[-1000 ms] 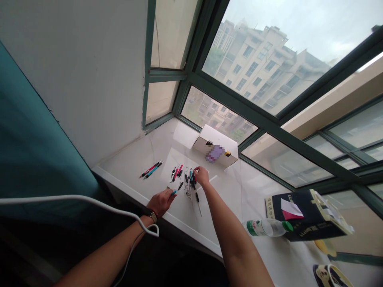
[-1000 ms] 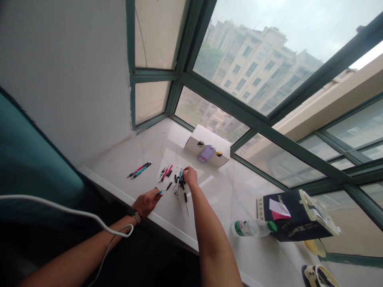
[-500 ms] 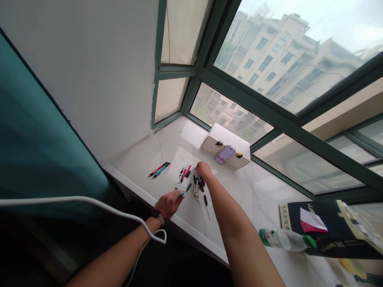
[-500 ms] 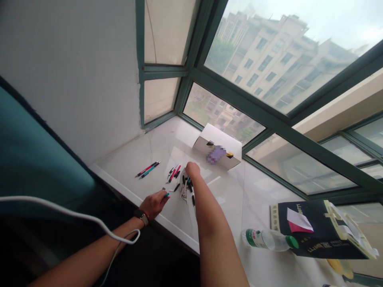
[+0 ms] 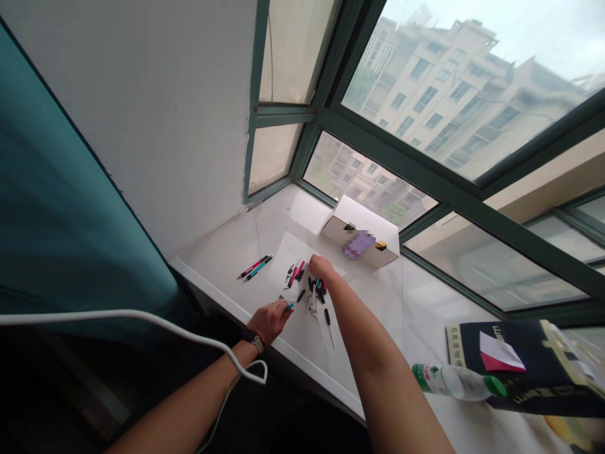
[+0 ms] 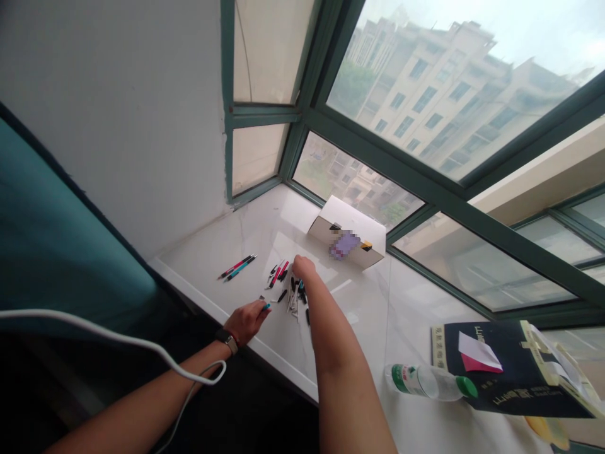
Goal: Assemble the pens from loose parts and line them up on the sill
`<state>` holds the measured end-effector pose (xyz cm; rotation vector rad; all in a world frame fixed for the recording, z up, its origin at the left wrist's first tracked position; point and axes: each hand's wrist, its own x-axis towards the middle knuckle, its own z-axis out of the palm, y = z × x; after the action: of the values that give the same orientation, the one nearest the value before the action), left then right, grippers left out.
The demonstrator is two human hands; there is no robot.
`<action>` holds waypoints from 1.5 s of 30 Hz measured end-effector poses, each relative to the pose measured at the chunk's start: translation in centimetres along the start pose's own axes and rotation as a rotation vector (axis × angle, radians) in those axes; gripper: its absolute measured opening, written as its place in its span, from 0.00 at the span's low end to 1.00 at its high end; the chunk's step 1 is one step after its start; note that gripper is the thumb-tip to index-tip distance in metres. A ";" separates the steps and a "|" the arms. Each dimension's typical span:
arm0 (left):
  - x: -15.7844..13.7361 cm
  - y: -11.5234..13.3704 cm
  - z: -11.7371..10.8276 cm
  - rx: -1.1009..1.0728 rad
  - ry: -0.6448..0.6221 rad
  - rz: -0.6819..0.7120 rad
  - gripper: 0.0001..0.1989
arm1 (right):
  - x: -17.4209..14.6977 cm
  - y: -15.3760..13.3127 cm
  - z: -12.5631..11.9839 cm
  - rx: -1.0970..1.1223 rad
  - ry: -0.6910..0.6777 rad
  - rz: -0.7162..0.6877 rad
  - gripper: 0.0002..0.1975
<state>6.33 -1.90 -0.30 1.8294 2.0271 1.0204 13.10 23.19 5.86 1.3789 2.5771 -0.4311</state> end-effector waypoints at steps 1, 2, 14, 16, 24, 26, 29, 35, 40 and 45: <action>0.0 0.0 0.0 0.001 0.002 -0.003 0.16 | -0.6 -0.2 0.0 0.046 0.023 0.001 0.08; 0.0 0.0 0.0 0.002 0.004 -0.005 0.16 | -1.5 -0.5 0.2 0.137 0.049 0.002 0.10; -0.1 0.3 -0.3 0.017 -0.021 -0.026 0.18 | -18.0 -4.9 5.6 1.647 0.081 0.002 0.15; -0.1 0.3 -0.3 0.013 -0.024 -0.033 0.18 | -18.0 -5.3 5.8 1.631 0.097 0.012 0.15; -0.1 0.7 -0.6 0.023 -0.044 -0.032 0.19 | -17.7 -4.9 7.0 1.593 0.105 -0.027 0.14; -0.1 0.7 -0.7 0.026 -0.052 -0.029 0.19 | -17.7 -4.8 7.3 1.591 0.105 -0.039 0.14; 0.0 0.7 -0.7 0.008 -0.056 -0.017 0.19 | -17.6 -4.8 7.7 1.592 0.092 -0.041 0.14; 0.0 0.5 -0.7 -0.006 -0.048 -0.016 0.18 | -18.0 -5.3 7.8 1.548 0.097 -0.030 0.15; -0.1 0.5 -0.6 -0.016 -0.025 -0.023 0.18 | -18.5 -1.3 6.5 1.385 0.301 0.095 0.17; -0.2 0.3 -0.4 -0.022 -0.019 -0.037 0.18 | -18.6 5.4 4.9 0.556 0.249 0.358 0.15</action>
<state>6.37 -2.20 0.19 1.7772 2.0227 1.0083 27.99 9.87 5.90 2.1506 2.4010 -1.0206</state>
